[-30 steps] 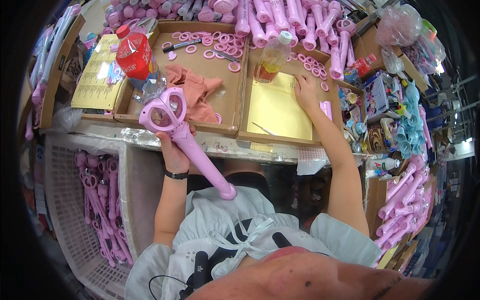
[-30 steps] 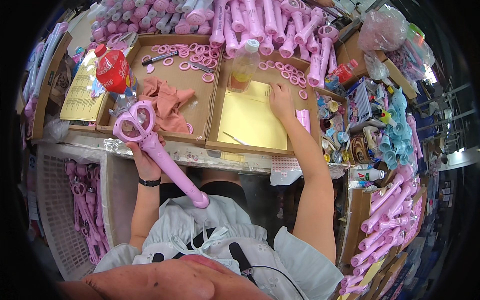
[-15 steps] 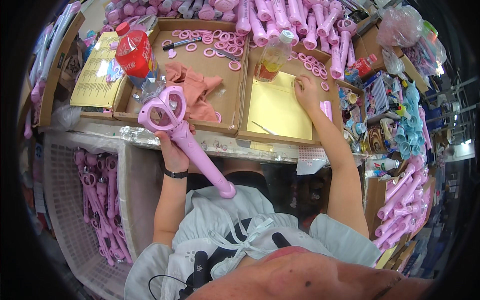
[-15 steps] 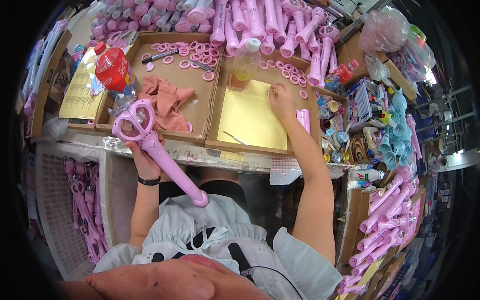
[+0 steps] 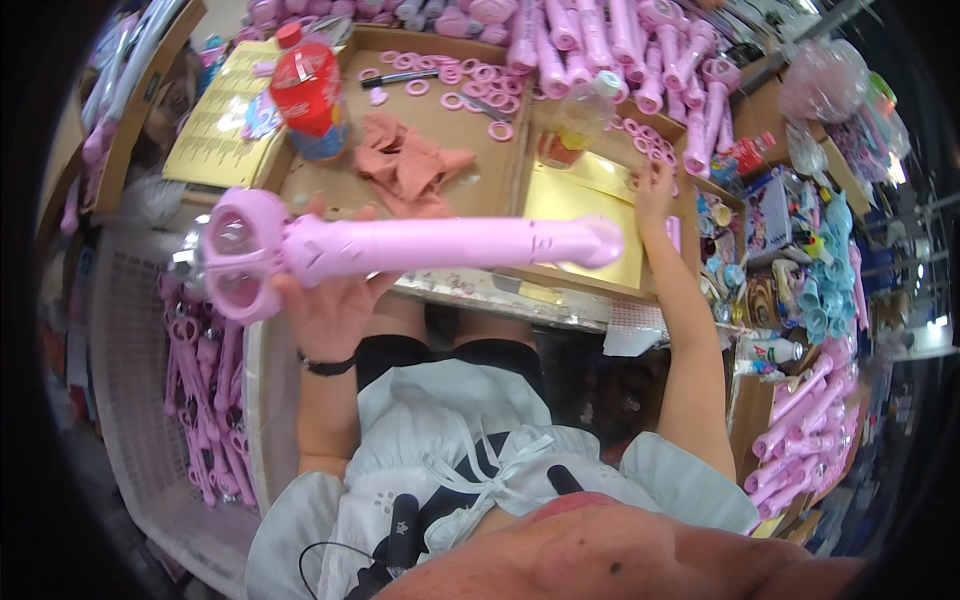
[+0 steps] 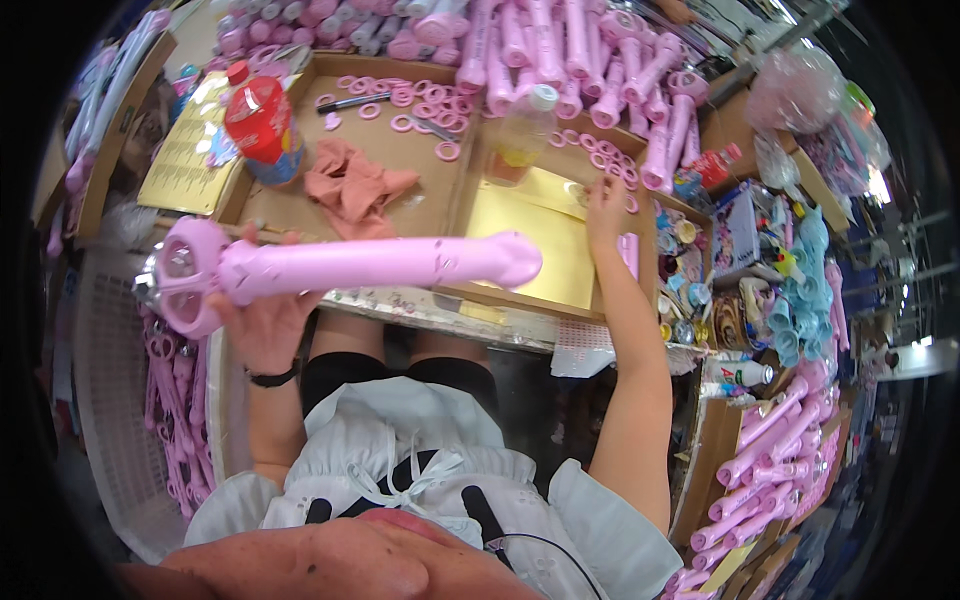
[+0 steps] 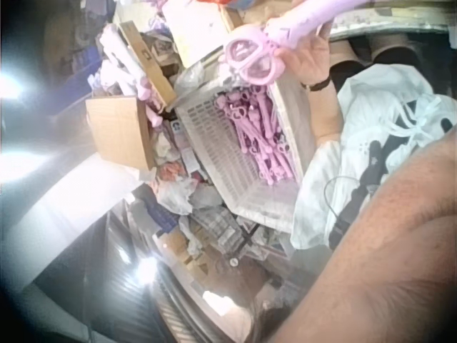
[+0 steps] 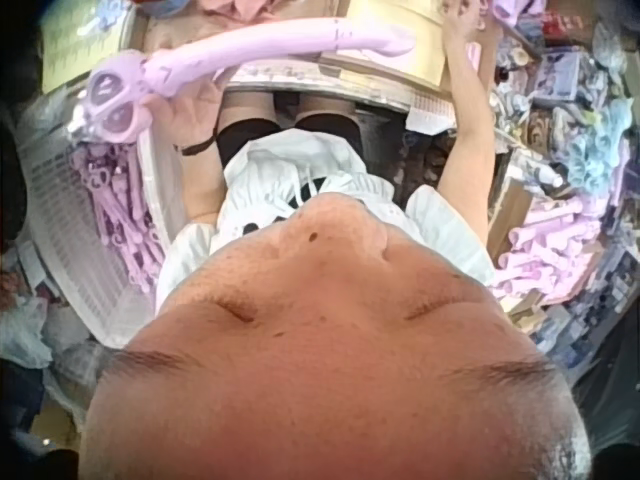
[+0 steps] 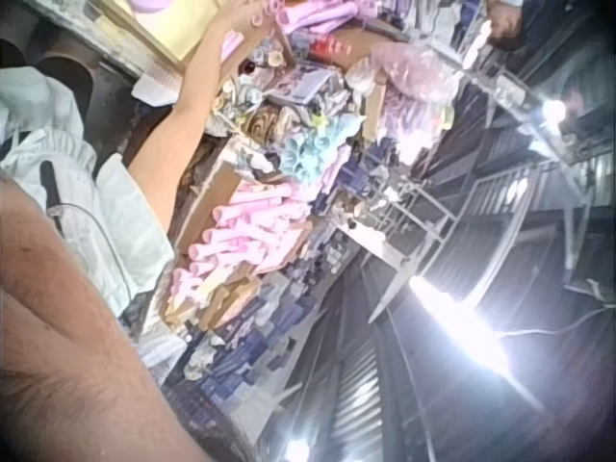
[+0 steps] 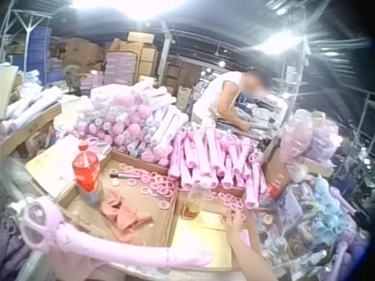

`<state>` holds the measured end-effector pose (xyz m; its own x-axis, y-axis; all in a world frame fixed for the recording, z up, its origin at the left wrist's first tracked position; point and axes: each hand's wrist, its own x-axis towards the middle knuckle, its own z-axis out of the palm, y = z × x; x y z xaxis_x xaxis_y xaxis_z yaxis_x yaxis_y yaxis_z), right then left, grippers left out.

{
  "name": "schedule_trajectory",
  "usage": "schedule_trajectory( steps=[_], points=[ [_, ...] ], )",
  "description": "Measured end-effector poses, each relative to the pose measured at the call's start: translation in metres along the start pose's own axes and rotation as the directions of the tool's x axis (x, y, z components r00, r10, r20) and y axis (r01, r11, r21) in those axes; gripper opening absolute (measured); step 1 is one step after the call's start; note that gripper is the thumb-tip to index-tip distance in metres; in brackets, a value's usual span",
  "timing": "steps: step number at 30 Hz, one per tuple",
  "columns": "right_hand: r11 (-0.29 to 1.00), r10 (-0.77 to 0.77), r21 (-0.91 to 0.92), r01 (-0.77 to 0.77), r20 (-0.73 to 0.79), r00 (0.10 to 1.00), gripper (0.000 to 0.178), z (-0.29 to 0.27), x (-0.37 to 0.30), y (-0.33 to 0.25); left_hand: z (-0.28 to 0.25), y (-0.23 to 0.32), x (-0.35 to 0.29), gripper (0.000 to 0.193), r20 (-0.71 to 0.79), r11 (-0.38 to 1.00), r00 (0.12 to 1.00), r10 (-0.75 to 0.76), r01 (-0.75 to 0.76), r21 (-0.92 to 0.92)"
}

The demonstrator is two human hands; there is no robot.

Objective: The person assembles pink light sticks by attaching a clear plastic top, wiping the surface with a cloth, inserting a small metal piece, and affixing a decorative wing sticker. The person handles multiple light sticks one at a time, placing finished units into a nearby bin.

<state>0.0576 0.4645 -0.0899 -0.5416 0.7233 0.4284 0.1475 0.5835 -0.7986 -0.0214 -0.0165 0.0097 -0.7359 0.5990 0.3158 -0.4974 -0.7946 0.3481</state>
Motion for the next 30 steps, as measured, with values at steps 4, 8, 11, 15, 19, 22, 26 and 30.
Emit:
schedule_trajectory(
  steps=[4, 8, 11, 15, 19, 22, 26, 30],
  points=[
    [0.97, 0.094, 0.233, -0.071, -0.089, 0.992, 0.018, -0.003, 0.005, 0.001, -0.005, -0.01, -0.009, 0.077, -0.145, 0.991, 0.988, 0.053, -0.034, 0.128],
    [0.964, 0.221, 0.16, -0.213, -0.031, 0.975, 0.021, -0.005, 0.009, 0.005, -0.013, -0.013, -0.022, 0.073, -0.213, 0.993, 0.975, 0.068, -0.045, 0.113],
    [0.999, -0.032, -0.022, 0.03, -0.094, 0.995, 0.021, -0.011, 0.017, -0.01, -0.015, -0.01, -0.025, 0.071, -0.202, 0.998, 0.978, 0.054, -0.044, 0.053],
    [0.943, -0.333, -0.095, 0.32, -0.215, 0.918, 0.02, -0.03, 0.011, -0.077, -0.014, -0.008, -0.027, 0.071, -0.233, 0.997, 0.97, 0.069, -0.071, 0.0],
    [0.908, -0.121, 0.357, 0.217, -0.274, 0.954, 0.014, -0.037, -0.049, -0.17, -0.011, -0.013, -0.029, 0.068, -0.257, 0.995, 0.961, 0.101, -0.099, 0.021],
    [0.761, -0.024, 0.641, 0.099, -0.125, 0.992, 0.005, -0.024, -0.111, -0.227, -0.008, -0.019, -0.03, 0.067, -0.242, 0.995, 0.966, 0.089, -0.079, 0.054],
    [0.578, 0.112, 0.784, -0.226, 0.199, 0.974, 0.005, 0.002, -0.171, -0.269, -0.001, -0.024, -0.034, 0.069, -0.236, 0.997, 0.969, 0.068, -0.056, 0.056],
    [0.619, 0.128, 0.714, -0.326, 0.318, 0.939, 0.009, 0.021, -0.191, -0.284, 0.004, -0.025, -0.039, 0.071, -0.192, 0.996, 0.978, 0.077, -0.065, 0.067]
  ],
)
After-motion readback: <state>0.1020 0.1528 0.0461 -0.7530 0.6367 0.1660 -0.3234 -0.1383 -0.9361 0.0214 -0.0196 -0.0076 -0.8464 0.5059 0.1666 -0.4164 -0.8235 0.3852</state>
